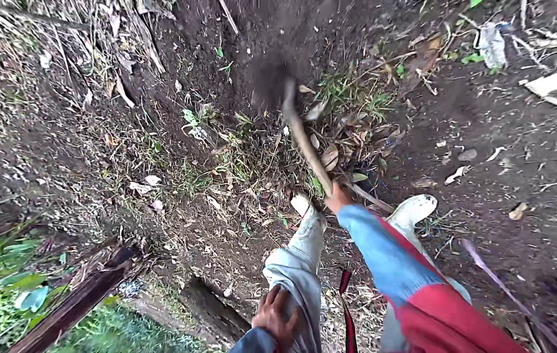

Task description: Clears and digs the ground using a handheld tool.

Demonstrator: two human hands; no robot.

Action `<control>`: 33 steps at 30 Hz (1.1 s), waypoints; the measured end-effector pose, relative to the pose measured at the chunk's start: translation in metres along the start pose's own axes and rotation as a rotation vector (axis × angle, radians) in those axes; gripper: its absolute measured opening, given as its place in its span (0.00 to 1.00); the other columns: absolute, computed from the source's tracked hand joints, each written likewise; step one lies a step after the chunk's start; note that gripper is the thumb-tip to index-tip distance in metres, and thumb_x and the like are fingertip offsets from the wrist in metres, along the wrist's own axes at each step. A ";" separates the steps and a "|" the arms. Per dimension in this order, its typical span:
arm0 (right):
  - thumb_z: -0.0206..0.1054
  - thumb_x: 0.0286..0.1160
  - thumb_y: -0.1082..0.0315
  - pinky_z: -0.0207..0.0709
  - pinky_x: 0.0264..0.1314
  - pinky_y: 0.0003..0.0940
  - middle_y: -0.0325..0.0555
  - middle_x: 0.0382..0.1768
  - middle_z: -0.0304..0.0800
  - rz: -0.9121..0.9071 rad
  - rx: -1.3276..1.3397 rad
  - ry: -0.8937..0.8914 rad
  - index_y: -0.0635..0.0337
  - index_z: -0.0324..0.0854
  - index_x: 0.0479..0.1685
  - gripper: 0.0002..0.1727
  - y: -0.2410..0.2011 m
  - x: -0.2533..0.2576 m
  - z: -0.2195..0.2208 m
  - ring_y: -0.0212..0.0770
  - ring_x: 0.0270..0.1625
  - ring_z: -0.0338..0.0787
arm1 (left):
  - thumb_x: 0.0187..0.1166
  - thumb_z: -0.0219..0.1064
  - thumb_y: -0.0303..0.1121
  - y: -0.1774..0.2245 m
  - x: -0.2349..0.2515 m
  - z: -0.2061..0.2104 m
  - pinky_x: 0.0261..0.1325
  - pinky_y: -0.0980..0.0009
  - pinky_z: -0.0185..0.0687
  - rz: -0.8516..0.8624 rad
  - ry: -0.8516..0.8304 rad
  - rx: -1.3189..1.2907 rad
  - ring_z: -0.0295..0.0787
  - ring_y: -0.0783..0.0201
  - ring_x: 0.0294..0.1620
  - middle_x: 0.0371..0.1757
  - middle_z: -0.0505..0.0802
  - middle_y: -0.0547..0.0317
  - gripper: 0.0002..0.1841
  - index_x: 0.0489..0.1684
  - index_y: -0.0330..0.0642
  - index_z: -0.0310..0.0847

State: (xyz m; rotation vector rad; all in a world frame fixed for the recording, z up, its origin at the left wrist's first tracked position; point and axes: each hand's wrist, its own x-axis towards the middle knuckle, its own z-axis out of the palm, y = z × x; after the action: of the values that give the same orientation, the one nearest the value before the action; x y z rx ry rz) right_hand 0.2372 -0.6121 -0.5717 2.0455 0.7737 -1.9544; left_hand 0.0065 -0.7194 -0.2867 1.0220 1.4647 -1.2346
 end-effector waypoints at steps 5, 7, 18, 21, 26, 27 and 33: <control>0.71 0.73 0.59 0.78 0.70 0.68 0.65 0.64 0.89 0.102 -0.152 -0.141 0.51 0.58 0.92 0.43 0.078 -0.081 0.012 0.66 0.67 0.88 | 0.73 0.57 0.72 0.013 -0.002 -0.005 0.81 0.43 0.72 -0.018 -0.039 0.048 0.67 0.50 0.89 0.91 0.71 0.63 0.39 0.83 0.63 0.75; 0.70 0.74 0.60 0.79 0.69 0.66 0.66 0.63 0.88 0.147 0.076 0.022 0.55 0.59 0.90 0.42 0.073 -0.089 -0.017 0.64 0.65 0.89 | 0.73 0.57 0.73 0.015 -0.003 -0.003 0.80 0.43 0.73 -0.030 -0.052 0.075 0.67 0.50 0.89 0.91 0.70 0.63 0.40 0.84 0.64 0.75; 0.68 0.77 0.60 0.89 0.39 0.51 0.60 0.46 0.86 0.064 0.962 0.475 0.56 0.47 0.91 0.44 0.046 0.002 -0.080 0.51 0.34 0.90 | 0.73 0.58 0.72 0.027 -0.007 -0.002 0.81 0.46 0.73 -0.029 0.016 0.164 0.71 0.52 0.87 0.89 0.74 0.64 0.39 0.82 0.62 0.77; 0.72 0.73 0.63 0.77 0.73 0.67 0.69 0.68 0.85 0.120 0.153 -0.010 0.58 0.57 0.92 0.44 0.139 -0.034 0.007 0.66 0.69 0.87 | 0.73 0.59 0.72 0.035 -0.008 -0.007 0.83 0.46 0.71 -0.048 -0.012 0.179 0.69 0.52 0.88 0.90 0.72 0.63 0.40 0.83 0.62 0.75; 0.71 0.75 0.59 0.79 0.70 0.65 0.65 0.64 0.89 0.253 0.120 -0.026 0.51 0.55 0.93 0.44 0.151 -0.093 0.000 0.65 0.67 0.89 | 0.73 0.60 0.70 0.040 -0.013 0.000 0.82 0.45 0.71 -0.043 -0.009 0.189 0.69 0.50 0.88 0.90 0.73 0.62 0.39 0.83 0.62 0.75; 0.70 0.76 0.59 0.79 0.70 0.64 0.66 0.63 0.89 0.270 0.243 0.077 0.54 0.55 0.93 0.43 0.141 -0.089 -0.021 0.65 0.66 0.90 | 0.73 0.60 0.70 0.042 -0.010 -0.001 0.82 0.45 0.72 -0.039 0.012 0.193 0.69 0.50 0.88 0.89 0.73 0.62 0.39 0.83 0.62 0.76; 0.68 0.79 0.66 0.88 0.30 0.44 0.55 0.42 0.82 -0.023 1.375 0.756 0.56 0.38 0.93 0.47 0.029 -0.024 -0.150 0.44 0.25 0.86 | 0.73 0.60 0.70 0.042 -0.010 0.004 0.83 0.44 0.70 -0.037 0.044 0.237 0.68 0.50 0.88 0.89 0.74 0.62 0.39 0.82 0.60 0.77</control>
State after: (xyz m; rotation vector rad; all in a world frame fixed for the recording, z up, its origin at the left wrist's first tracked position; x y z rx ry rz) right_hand 0.3823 -0.5680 -0.5396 3.5582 -0.8321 -1.8136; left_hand 0.0499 -0.7173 -0.2859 1.1900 1.3988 -1.4466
